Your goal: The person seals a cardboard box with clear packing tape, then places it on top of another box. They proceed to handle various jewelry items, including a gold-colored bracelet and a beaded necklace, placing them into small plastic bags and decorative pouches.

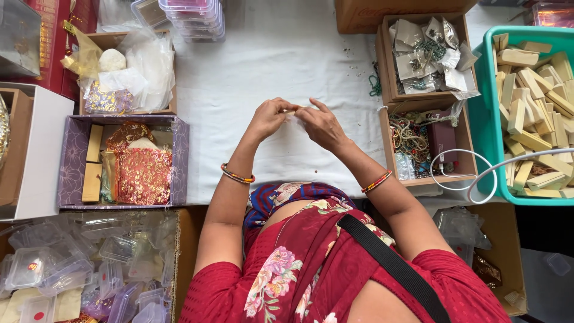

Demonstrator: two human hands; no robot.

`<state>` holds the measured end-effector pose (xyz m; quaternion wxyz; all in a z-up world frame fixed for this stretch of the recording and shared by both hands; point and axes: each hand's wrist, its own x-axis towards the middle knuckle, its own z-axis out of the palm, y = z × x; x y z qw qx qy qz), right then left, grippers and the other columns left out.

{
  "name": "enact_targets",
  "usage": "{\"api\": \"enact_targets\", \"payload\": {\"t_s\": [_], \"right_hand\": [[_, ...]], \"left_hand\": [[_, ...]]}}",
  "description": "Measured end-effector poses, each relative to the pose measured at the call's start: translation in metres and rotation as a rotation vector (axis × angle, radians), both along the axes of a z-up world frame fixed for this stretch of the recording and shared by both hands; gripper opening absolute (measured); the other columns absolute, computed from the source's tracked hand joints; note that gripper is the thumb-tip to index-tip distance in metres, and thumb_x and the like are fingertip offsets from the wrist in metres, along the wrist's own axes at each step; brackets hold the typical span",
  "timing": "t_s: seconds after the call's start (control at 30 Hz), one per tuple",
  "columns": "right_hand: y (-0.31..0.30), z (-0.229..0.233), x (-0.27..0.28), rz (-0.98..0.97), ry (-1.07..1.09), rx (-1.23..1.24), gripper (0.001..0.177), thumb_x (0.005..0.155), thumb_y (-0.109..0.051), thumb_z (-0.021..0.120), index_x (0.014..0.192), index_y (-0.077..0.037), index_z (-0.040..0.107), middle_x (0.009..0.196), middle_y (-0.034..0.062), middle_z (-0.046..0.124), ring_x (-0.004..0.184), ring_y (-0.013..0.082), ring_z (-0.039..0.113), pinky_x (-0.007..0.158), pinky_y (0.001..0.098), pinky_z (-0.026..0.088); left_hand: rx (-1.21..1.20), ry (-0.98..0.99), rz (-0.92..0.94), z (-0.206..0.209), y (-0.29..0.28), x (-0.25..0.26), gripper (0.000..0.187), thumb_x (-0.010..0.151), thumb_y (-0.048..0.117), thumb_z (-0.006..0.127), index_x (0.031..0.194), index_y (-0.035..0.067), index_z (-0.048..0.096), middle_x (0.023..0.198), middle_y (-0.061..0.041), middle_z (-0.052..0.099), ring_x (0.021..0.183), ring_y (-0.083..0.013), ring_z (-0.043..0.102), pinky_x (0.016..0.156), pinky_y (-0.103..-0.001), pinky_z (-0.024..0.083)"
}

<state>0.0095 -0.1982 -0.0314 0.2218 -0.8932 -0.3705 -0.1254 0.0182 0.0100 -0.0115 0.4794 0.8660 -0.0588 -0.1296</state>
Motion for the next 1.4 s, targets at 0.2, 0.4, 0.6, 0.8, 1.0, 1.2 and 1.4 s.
{"api": "enact_targets", "payload": {"t_s": [0.2,0.4,0.6,0.8,1.0,1.2,1.4], "right_hand": [[0.001,0.022,-0.006,0.069,-0.043,-0.195,0.032,0.098,-0.001,0.065,0.126,-0.016,0.065,0.112,0.0042,0.071,0.097,0.0223,0.069,0.095,0.0380,0.052],[-0.006,-0.002,-0.003,0.048,0.082,-0.024,0.027,0.099,-0.005,0.064,0.126,-0.007,0.059,0.110,0.0025,0.069,0.094,0.0193,0.067,0.102,0.0428,0.051],[0.004,0.027,-0.011,0.002,-0.254,0.048,0.014,0.093,-0.014,0.071,0.106,-0.016,0.067,0.106,0.0047,0.072,0.097,0.0254,0.070,0.092,0.0374,0.050],[-0.003,0.019,-0.007,0.046,-0.111,0.133,0.014,0.093,-0.005,0.073,0.105,-0.011,0.073,0.101,0.0025,0.071,0.079,0.0221,0.071,0.070,0.0362,0.056],[-0.006,0.026,-0.010,0.088,-0.097,-0.103,0.029,0.090,-0.005,0.072,0.118,-0.008,0.067,0.110,0.0072,0.071,0.074,0.0250,0.070,0.063,0.0372,0.058],[0.016,0.058,-0.034,0.055,-0.127,-0.036,0.050,0.071,-0.027,0.080,0.113,-0.004,0.064,0.112,0.0188,0.063,0.067,0.0288,0.067,0.056,0.0415,0.055],[0.002,-0.023,-0.025,-0.007,-0.171,-0.006,0.031,0.097,-0.006,0.071,0.126,-0.018,0.069,0.123,-0.0033,0.062,0.082,0.0190,0.072,0.068,0.0354,0.058]], "left_hand": [[0.096,-0.108,-0.073,-0.005,-0.007,-0.008,0.043,0.085,-0.006,0.058,0.118,0.013,0.077,0.119,-0.003,0.072,0.109,-0.0249,0.061,0.099,-0.037,0.050],[0.083,-0.069,-0.030,-0.003,-0.006,-0.008,0.042,0.088,-0.005,0.058,0.118,0.016,0.077,0.119,-0.001,0.072,0.109,-0.0233,0.062,0.100,-0.036,0.051],[-0.003,0.027,-0.016,0.017,-0.008,-0.012,0.036,0.091,0.001,0.061,0.119,0.016,0.077,0.116,0.001,0.072,0.107,-0.0178,0.066,0.093,-0.033,0.056],[-0.130,0.073,-0.020,-0.009,-0.003,-0.011,0.034,0.091,0.003,0.059,0.118,0.013,0.077,0.119,0.001,0.073,0.102,-0.0147,0.070,0.090,-0.030,0.059],[-0.401,0.112,-0.009,-0.006,0.001,-0.019,0.042,0.088,-0.003,0.054,0.121,0.010,0.076,0.122,-0.003,0.070,0.099,-0.0141,0.068,0.085,-0.030,0.060],[-0.405,0.058,0.103,-0.022,-0.002,-0.024,0.049,0.083,-0.007,0.050,0.123,0.008,0.074,0.123,-0.003,0.069,0.091,-0.0153,0.066,0.078,-0.031,0.060],[-0.279,-0.002,0.106,-0.019,-0.005,-0.036,0.048,0.084,-0.006,0.052,0.121,0.011,0.076,0.122,-0.002,0.072,0.096,-0.0164,0.070,0.084,-0.032,0.057]]}}
